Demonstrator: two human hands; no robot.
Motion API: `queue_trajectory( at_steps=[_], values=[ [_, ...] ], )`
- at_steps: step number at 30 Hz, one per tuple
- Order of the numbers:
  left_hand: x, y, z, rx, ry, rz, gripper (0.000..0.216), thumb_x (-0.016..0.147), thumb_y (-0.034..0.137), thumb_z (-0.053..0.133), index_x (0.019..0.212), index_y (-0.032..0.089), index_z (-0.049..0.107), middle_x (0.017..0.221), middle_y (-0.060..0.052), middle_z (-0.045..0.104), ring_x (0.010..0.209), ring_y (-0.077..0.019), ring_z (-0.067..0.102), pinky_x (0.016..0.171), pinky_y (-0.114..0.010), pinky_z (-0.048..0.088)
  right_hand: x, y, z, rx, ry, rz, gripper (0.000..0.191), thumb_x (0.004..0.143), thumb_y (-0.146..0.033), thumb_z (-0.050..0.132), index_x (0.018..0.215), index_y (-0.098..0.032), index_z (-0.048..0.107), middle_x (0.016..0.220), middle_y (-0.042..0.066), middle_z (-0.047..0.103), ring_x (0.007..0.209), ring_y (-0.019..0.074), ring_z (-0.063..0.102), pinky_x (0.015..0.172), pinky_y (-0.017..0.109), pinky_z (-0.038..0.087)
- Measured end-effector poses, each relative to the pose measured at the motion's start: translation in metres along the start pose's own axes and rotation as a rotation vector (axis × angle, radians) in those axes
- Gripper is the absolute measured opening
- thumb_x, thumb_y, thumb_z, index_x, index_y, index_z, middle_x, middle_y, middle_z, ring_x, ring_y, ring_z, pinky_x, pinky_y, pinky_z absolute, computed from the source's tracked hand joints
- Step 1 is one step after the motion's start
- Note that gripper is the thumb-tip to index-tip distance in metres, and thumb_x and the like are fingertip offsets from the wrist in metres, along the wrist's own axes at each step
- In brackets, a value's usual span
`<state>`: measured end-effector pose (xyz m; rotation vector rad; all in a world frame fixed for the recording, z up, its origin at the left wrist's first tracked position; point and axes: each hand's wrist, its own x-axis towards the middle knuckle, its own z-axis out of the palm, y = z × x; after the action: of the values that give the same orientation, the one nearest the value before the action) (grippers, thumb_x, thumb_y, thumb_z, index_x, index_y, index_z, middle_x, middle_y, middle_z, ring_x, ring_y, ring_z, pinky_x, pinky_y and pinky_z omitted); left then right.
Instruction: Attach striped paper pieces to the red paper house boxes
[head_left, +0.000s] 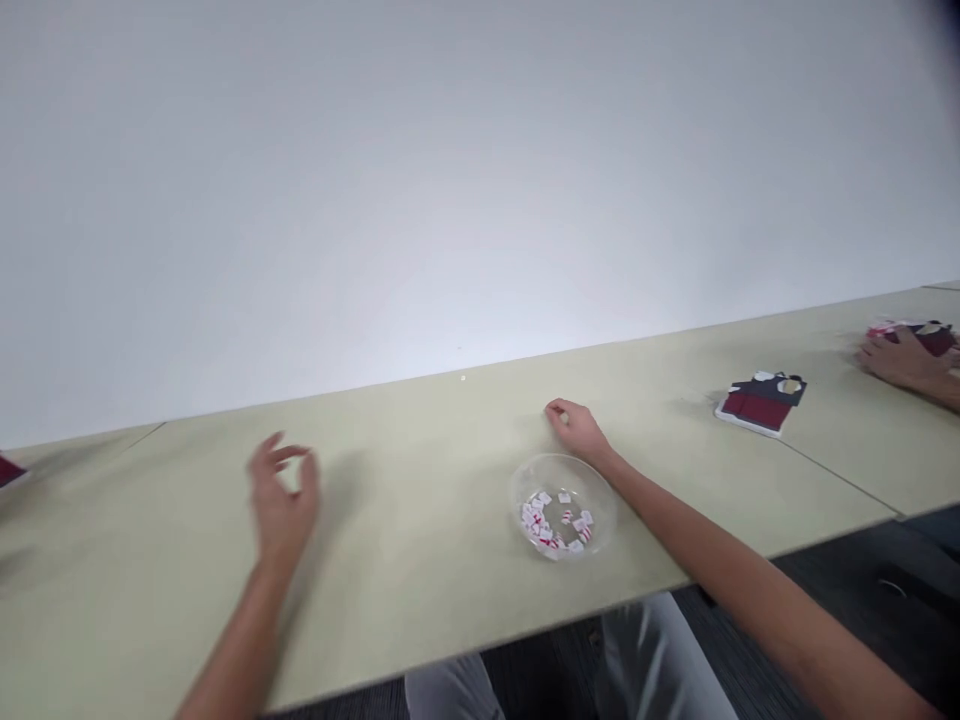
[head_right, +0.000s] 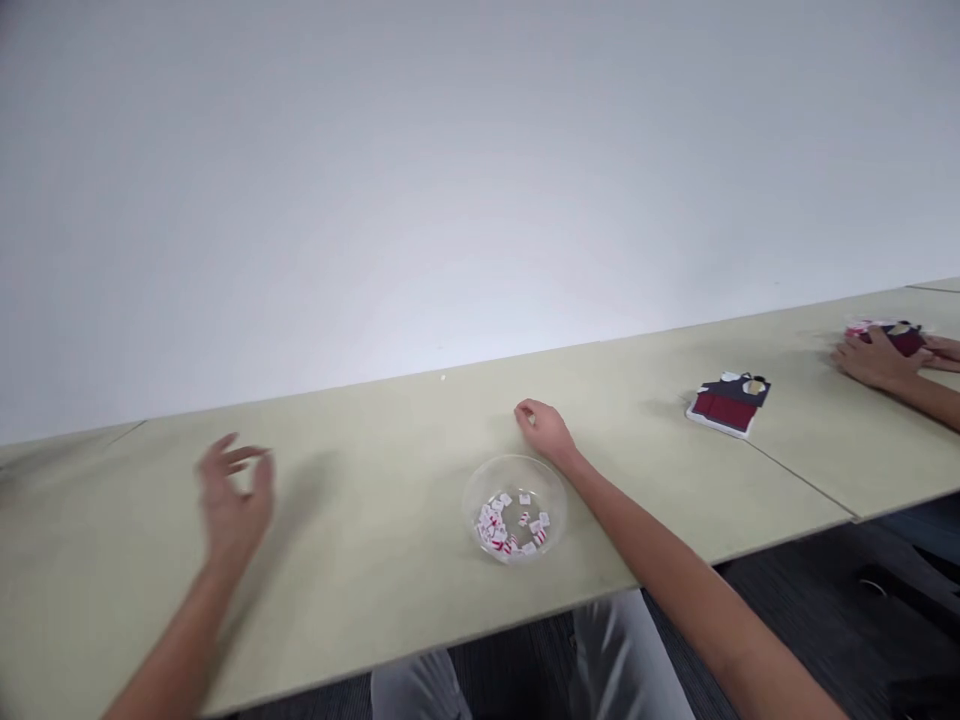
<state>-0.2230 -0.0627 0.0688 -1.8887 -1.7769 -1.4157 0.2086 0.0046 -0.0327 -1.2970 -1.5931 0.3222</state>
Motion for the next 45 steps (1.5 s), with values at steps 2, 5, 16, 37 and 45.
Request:
queue_trajectory(
  at_steps=[2, 5, 16, 37, 45],
  values=[
    [-0.011, 0.045, 0.028, -0.151, -0.055, 0.018, 0.053, 0.096, 0.043, 0.047, 0.143, 0.022, 0.032, 0.119, -0.009, 0.061, 0.104, -0.0251, 0.061, 0.078, -0.038, 0.055, 0.002, 0.006, -0.007, 0.054, 0.143, 0.066, 0.034, 0.093, -0.044, 0.043, 0.094, -0.020, 0.066, 0.098, 0.010, 0.073, 0.094, 0.0233, 0.065, 0.091, 0.038, 0.049],
    [-0.027, 0.126, 0.063, -0.299, -0.367, 0.181, 0.039, 0.097, 0.038, 0.042, 0.133, 0.024, 0.043, 0.112, -0.007, 0.063, 0.097, -0.0211, 0.062, 0.075, -0.033, 0.052, 0.001, 0.020, -0.035, 0.103, 0.327, 0.158, 0.043, 0.093, -0.051, 0.037, 0.102, -0.018, 0.063, 0.103, 0.014, 0.071, 0.097, 0.0247, 0.064, 0.090, 0.040, 0.050],
    [-0.077, 0.225, 0.092, 0.141, -0.974, 0.643, 0.022, 0.088, 0.021, 0.047, 0.098, 0.022, 0.067, 0.095, -0.009, 0.070, 0.090, -0.0231, 0.065, 0.073, -0.031, 0.047, -0.098, 0.090, -0.266, -0.446, 0.759, -0.089, 0.062, 0.085, -0.058, 0.063, 0.132, -0.018, 0.053, 0.131, 0.018, 0.058, 0.127, 0.0336, 0.052, 0.110, 0.050, 0.038],
    [-0.060, 0.224, 0.086, -0.298, -0.901, 0.599, 0.032, 0.096, 0.033, 0.046, 0.119, 0.024, 0.066, 0.113, -0.007, 0.065, 0.095, -0.0182, 0.063, 0.084, -0.031, 0.049, -0.039, 0.149, -0.265, -0.074, 0.482, 0.309, 0.076, 0.063, -0.056, 0.081, 0.125, -0.020, 0.060, 0.116, 0.014, 0.067, 0.097, 0.0277, 0.064, 0.084, 0.042, 0.050],
    [-0.029, 0.191, 0.101, -0.791, -0.548, -0.014, 0.029, 0.088, 0.046, 0.060, 0.096, 0.019, 0.066, 0.089, -0.006, 0.069, 0.081, -0.0178, 0.063, 0.065, -0.027, 0.047, 0.001, 0.064, -0.138, 0.001, 0.212, 0.201, 0.074, 0.068, -0.057, 0.076, 0.128, -0.018, 0.057, 0.109, 0.011, 0.069, 0.090, 0.0251, 0.065, 0.084, 0.041, 0.053]
  ],
)
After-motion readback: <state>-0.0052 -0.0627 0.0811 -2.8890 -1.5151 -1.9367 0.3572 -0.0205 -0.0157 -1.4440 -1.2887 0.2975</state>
